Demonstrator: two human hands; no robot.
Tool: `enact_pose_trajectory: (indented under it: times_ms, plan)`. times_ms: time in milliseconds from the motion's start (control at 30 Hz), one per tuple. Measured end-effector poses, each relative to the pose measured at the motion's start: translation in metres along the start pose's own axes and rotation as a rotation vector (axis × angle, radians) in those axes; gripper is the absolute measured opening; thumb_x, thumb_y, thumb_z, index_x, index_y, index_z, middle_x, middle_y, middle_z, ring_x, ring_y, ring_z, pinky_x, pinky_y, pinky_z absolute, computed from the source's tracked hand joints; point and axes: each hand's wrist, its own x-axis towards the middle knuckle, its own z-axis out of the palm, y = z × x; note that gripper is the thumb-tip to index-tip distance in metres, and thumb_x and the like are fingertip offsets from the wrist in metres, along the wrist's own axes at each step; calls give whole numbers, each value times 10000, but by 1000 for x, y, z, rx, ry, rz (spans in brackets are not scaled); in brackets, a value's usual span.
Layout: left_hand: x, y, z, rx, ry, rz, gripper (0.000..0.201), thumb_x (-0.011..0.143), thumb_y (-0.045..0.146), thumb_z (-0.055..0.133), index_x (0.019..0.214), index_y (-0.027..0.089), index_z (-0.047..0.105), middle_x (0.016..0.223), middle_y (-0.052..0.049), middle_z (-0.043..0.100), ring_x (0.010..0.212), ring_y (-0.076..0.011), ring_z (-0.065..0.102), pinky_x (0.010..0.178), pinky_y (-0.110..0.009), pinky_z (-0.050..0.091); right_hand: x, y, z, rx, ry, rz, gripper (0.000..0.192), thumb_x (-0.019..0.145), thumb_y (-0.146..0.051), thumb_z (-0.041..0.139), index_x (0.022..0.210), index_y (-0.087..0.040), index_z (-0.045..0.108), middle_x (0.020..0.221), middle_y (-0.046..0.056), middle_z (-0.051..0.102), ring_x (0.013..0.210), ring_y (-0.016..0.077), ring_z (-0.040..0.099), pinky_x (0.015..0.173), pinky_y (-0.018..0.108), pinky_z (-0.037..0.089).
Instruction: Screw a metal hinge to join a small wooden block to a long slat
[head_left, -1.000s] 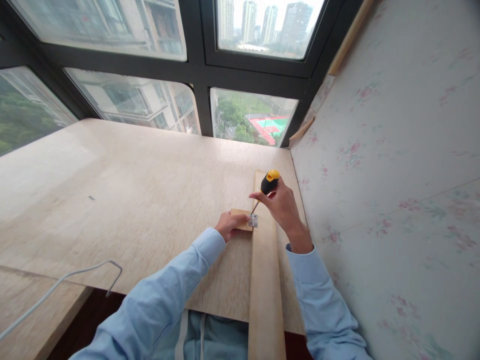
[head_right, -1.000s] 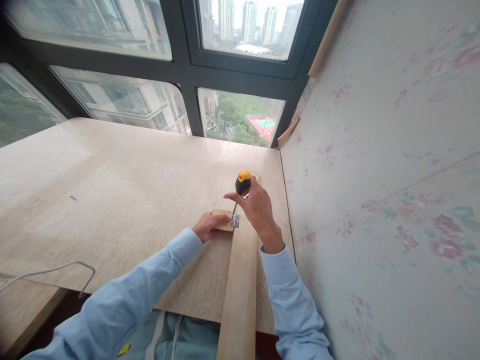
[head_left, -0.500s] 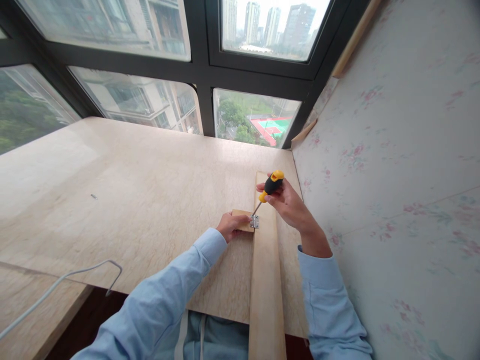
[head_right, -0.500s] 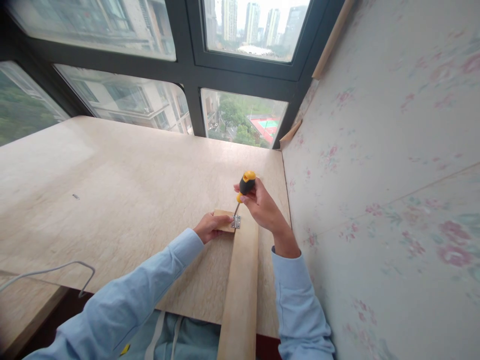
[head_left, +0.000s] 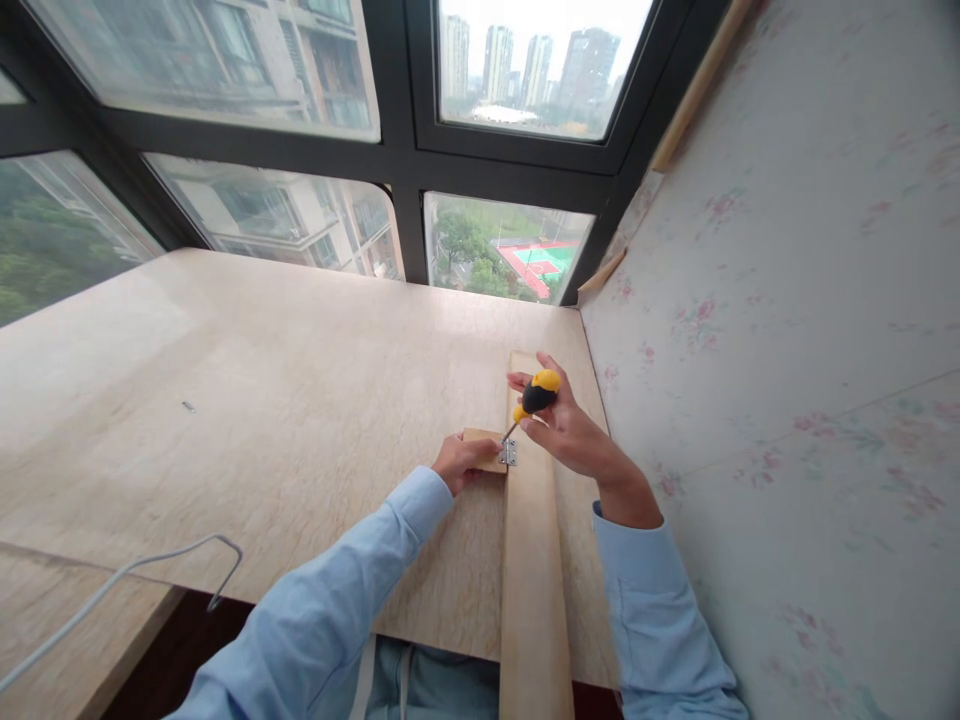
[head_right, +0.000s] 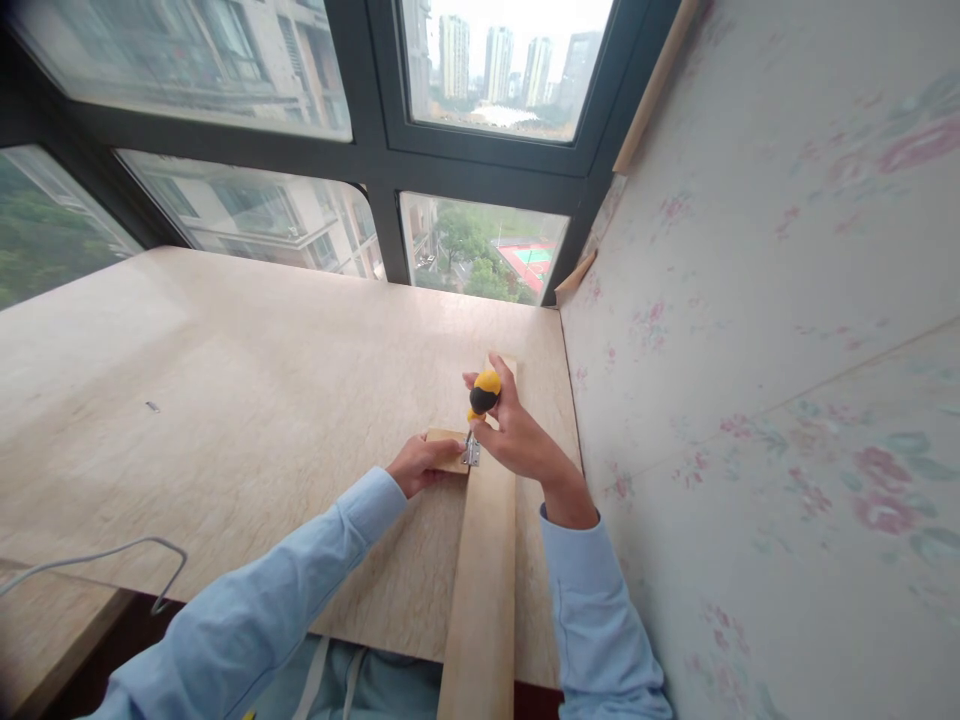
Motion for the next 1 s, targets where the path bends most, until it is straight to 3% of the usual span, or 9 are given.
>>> enact_pose_trajectory:
  times_ms: [167, 367, 500, 600, 667, 733, 833, 900, 1000]
  plan:
    - [0, 0, 0, 14, 7, 5, 344, 519, 106, 835, 813, 121, 656, 790, -74, 719, 697, -201, 678, 673, -328, 561, 3, -6, 3, -70, 60, 31, 645, 886, -379, 603, 1442, -295, 286, 1171, 75, 655, 1160, 226, 624, 1031, 466, 486]
    - [0, -1, -1, 29, 0, 17, 338, 524, 111, 836, 813, 131, 661, 809, -68, 725, 721, -197, 679, 662, -308, 557, 13, -5, 3, -430, 409, 119, 823, 651, -584, 797, 1318, -223, 478, 925, 71, 703, 843, 293, 690, 856, 533, 562]
    - [1, -3, -2, 23, -12, 26, 355, 509, 127, 846, 815, 119, 666, 817, -79, 726, 714, -195, 684, 671, -312, 559, 13, 5, -1, -107, 285, 1, 710, 796, -534, 703, 1371, -256, 392, 1155, 94, 673, 1098, 258, 649, 982, 480, 523]
    - [3, -3, -3, 9, -5, 12, 381, 495, 125, 850, 829, 111, 666, 824, -85, 726, 707, -194, 683, 668, -322, 561, 10, 7, -5, 61, 163, -80, 688, 844, -432, 679, 1418, -331, 314, 1418, 82, 521, 1355, 227, 468, 1107, 466, 424]
    - [4, -4, -3, -2, 2, 4, 395, 486, 119, 850, 835, 106, 665, 834, -91, 727, 716, -200, 684, 673, -330, 561, 7, 5, -7, 98, 74, -71, 708, 854, -397, 665, 1443, -376, 273, 1496, 63, 443, 1408, 218, 399, 1134, 471, 389]
    - [4, -4, -2, -5, 6, 4, 392, 486, 113, 841, 837, 103, 666, 834, -94, 726, 714, -201, 683, 670, -332, 561, 6, 2, -9, 86, 35, -20, 704, 862, -405, 647, 1455, -377, 266, 1449, 72, 498, 1361, 228, 467, 1104, 482, 424]
    - [2, -2, -1, 3, 10, 11, 363, 501, 106, 821, 830, 105, 667, 812, -89, 725, 685, -191, 674, 642, -317, 555, 8, -2, -7, -92, 161, 50, 711, 818, -473, 686, 1427, -310, 358, 1161, 82, 675, 1104, 267, 663, 995, 503, 518]
    - [-1, -1, 0, 5, 4, 13, 350, 508, 104, 814, 826, 106, 669, 809, -90, 726, 680, -188, 673, 628, -307, 551, 11, -4, -4, -303, 317, 86, 789, 724, -537, 760, 1386, -265, 430, 1032, 79, 696, 964, 301, 696, 933, 533, 542]
    - [-4, 1, 0, -2, 4, 13, 351, 505, 102, 815, 824, 109, 671, 811, -89, 726, 687, -191, 677, 628, -303, 552, 10, -2, -2, -428, 388, 107, 948, 649, -577, 802, 1426, -237, 378, 1095, 108, 667, 1002, 331, 667, 931, 555, 528]
